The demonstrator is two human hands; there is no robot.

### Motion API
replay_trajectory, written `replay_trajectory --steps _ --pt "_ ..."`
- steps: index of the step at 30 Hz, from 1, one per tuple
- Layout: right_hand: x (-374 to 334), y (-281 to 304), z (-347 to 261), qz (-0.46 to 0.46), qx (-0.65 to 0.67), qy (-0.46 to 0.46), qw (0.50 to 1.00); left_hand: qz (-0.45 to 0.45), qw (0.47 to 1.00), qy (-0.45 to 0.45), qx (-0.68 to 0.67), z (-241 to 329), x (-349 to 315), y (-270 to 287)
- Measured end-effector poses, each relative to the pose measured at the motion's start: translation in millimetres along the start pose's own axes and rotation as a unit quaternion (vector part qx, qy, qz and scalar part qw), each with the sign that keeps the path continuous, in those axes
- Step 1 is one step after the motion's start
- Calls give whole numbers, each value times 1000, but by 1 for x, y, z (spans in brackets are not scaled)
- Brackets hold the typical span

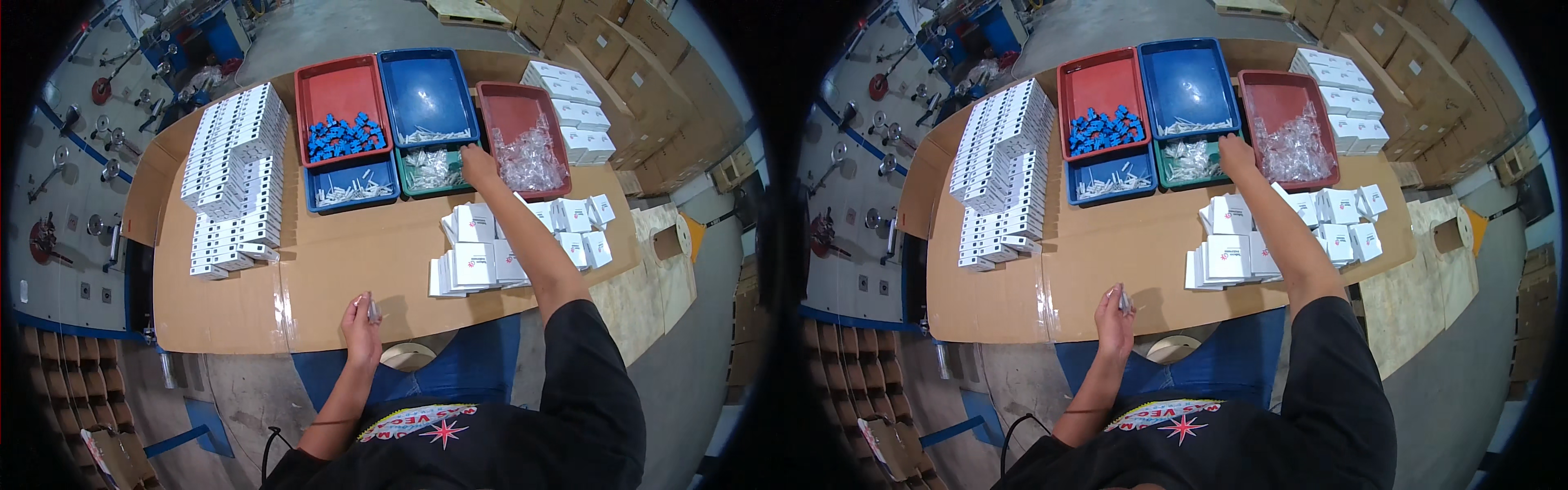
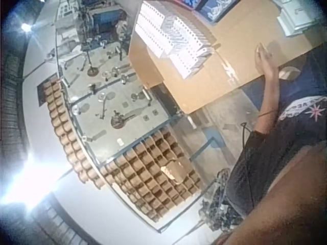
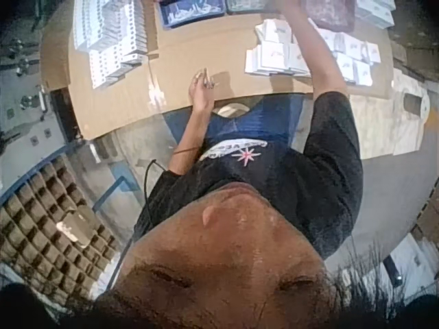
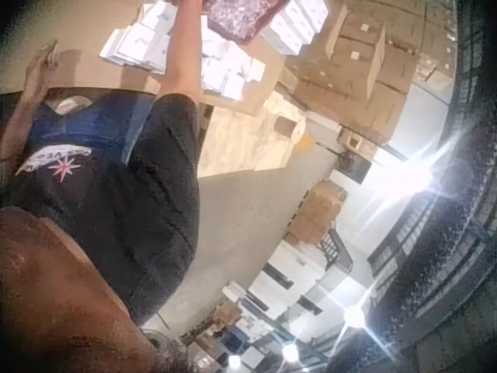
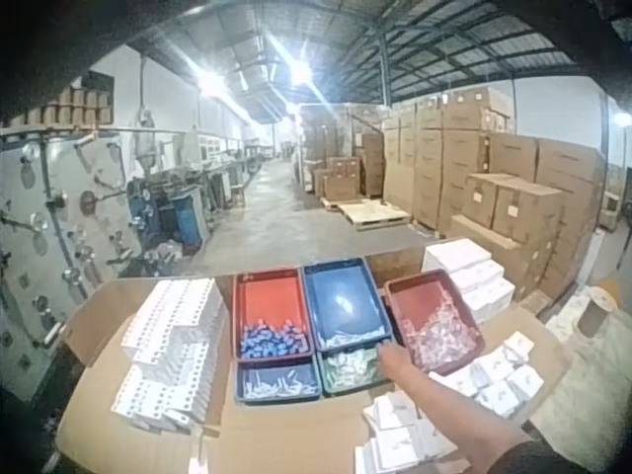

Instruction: The person sits at a workbench and packs small hardware components into white boxes. They pick clear plastic bags from a red tray and fill them with white plastic pieces from a green tray and blue plastic pieces from a red tray. The person then places the filled bags into the white boxes and stacks them on the table.

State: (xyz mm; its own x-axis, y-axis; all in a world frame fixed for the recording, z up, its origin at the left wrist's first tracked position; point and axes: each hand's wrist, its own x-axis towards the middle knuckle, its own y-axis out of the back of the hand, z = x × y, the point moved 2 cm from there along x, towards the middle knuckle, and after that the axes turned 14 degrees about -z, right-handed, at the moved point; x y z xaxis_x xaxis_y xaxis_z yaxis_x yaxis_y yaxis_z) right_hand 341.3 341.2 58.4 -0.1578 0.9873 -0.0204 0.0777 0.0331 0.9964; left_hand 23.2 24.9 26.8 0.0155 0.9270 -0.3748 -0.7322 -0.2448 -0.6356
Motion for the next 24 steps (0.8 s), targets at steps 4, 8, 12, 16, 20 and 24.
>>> replay_trajectory --steps 4,8,12,16,20,24 --pt "8 -12 5 27 10 5 1000 -21 1000 -19 -13 -1 -7 2" --pt "13 -22 17 22 23 10 999 -31 999 -7 5 2 -8 -2" --pt "8 -17 20 52 53 2 997 -46 999 -11 12 -4 -5 3" --pt "-10 43 -5 24 125 -42 991 -51 998 -26 31 -2 -5 9" --pt "-44 73 -6 97 351 18 931 -58 997 -13 44 -1 -6 5" --pt "-106 82 -33 52 568 86 817 -64 991 -25 111 -1 -4 2"
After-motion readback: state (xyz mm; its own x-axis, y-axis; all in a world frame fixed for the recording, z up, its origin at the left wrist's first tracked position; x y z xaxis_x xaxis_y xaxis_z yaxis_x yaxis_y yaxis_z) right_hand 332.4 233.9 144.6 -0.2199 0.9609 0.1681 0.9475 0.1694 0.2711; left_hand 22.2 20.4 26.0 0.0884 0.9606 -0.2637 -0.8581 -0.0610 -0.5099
